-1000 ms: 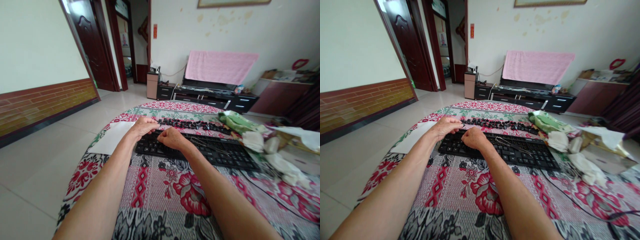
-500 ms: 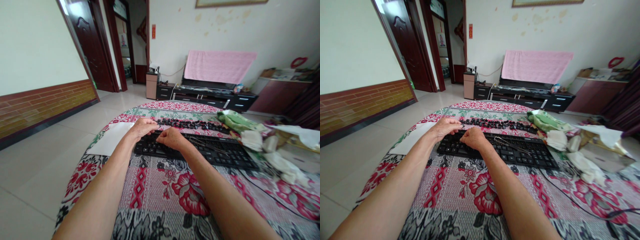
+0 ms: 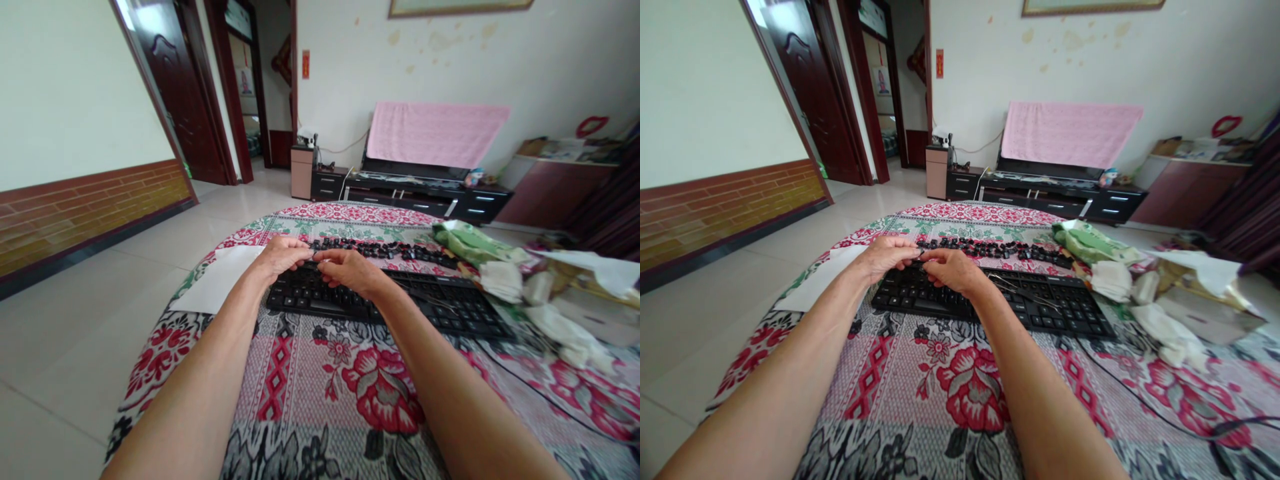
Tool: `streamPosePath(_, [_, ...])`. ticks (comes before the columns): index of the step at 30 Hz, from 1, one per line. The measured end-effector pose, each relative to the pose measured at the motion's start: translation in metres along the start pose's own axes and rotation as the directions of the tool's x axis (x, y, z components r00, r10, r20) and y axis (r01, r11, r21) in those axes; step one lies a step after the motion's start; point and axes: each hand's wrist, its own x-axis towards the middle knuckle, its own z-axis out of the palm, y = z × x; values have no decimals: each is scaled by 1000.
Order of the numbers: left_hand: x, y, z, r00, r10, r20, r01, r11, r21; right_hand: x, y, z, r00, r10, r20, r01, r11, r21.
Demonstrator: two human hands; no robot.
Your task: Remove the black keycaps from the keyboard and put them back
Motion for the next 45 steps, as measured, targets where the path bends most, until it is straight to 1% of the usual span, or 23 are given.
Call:
streamPosePath(3, [0, -1, 0, 1000, -18, -7, 18, 999, 36, 0, 0, 2, 1000, 13, 24, -14, 1000, 24])
streamPosePath(5, [0, -2, 0, 1000, -29, -10, 30, 999, 41, 0, 1, 3, 1000, 22, 11, -22, 1000, 17])
streamPosePath(8, [0, -2, -1, 999, -43, -22, 44, 998, 35, 2, 2, 6, 1000, 2, -5, -2, 1000, -3])
streamPosePath(10, [0, -2, -1, 999, -45, -28, 46, 998, 34, 2, 2, 7, 999, -45, -27, 43, 996, -82])
streamPosePath(13, [1, -2, -1, 998, -55, -35, 56, 998, 34, 2, 2, 9, 986, -151, -70, 127, 955, -268])
streamPosePath(15, [1, -2, -1, 997, -60, -38, 61, 998, 30, 1, 2, 10, 984, -172, -53, 143, 927, -348])
streamPosePath(17, [1, -2, -1, 998, -57, -35, 58, 998, 26, 1, 5, 12, 991, -131, -36, 106, 912, -396])
streamPosePath(20, [1, -1, -1, 998, -52, -28, 53, 998, 28, 3, 10, 15, 996, -66, -58, 32, 888, -460])
streamPosePath(25, [0, 0, 0, 999, -47, -20, 48, 998, 45, 7, 15, 16, 997, -45, -67, 3, 849, -528])
streamPosePath(29, [0, 0, 0, 999, -42, -15, 43, 998, 47, 6, 9, 16, 997, -2, -73, -40, 825, -564])
streamPosePath(35, [0, 0, 2, 999, -53, -10, 53, 997, 57, 7, -1, 18, 987, 58, -147, -138, 771, -622])
streamPosePath(41, [0, -1, 2, 999, -54, 5, 54, 996, 66, 11, -3, 19, 993, 44, -112, -109, 729, -676])
streamPosePath(45, [2, -5, 2, 998, -64, 23, 61, 992, 109, 10, -5, 18, 994, 61, -92, -108, 731, -673])
